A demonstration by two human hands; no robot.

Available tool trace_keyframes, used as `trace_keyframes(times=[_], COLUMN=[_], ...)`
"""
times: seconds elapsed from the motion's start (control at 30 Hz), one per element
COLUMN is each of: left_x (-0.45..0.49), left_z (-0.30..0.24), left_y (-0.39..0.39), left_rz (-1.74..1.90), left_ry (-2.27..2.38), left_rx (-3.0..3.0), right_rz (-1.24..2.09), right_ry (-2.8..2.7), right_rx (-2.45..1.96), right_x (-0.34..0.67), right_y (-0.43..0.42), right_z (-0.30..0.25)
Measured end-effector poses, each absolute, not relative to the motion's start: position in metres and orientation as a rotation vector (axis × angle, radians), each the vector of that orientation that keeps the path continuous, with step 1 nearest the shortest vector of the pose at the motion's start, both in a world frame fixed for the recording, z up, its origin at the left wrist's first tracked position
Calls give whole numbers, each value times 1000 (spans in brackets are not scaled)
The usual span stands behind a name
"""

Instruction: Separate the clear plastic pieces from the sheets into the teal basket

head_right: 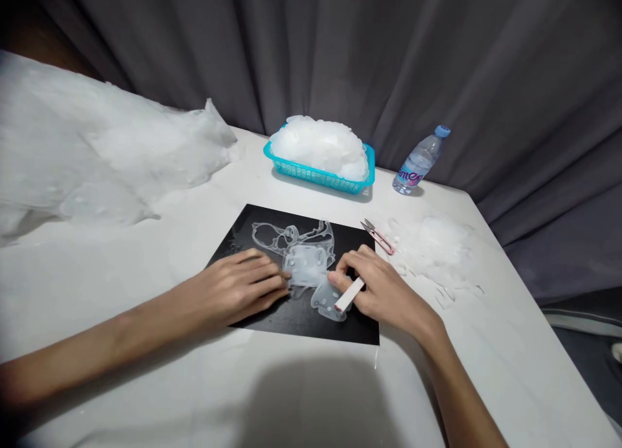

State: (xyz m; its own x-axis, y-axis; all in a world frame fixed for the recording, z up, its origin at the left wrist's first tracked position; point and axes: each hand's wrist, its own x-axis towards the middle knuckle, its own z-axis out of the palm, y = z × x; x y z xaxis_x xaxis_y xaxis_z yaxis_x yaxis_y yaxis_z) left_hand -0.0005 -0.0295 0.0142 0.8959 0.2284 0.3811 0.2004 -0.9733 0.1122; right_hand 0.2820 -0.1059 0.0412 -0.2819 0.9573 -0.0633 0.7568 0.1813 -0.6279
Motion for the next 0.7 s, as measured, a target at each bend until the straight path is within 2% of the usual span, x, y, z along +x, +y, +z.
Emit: trace_keyframes(times=[0.13,0.23,0.57,0.7], left_x=[0,-2,-6,-5], left_z=[15,9,-10,-1], left_y=[-20,-11,-2,-4], left_rz=[522,491,427,589], left_ry=[711,872,850,802], left_rx=[2864,2811,2680,2681], right_rz=[934,890,672,612], right_ry=[-1912,-1833,-2270,-2321], right_rx=[-1699,-1754,-1613,-1602], right_x=[268,260,271,267], right_y=[-106,-106,-107,-103], right_z=[29,19,26,27])
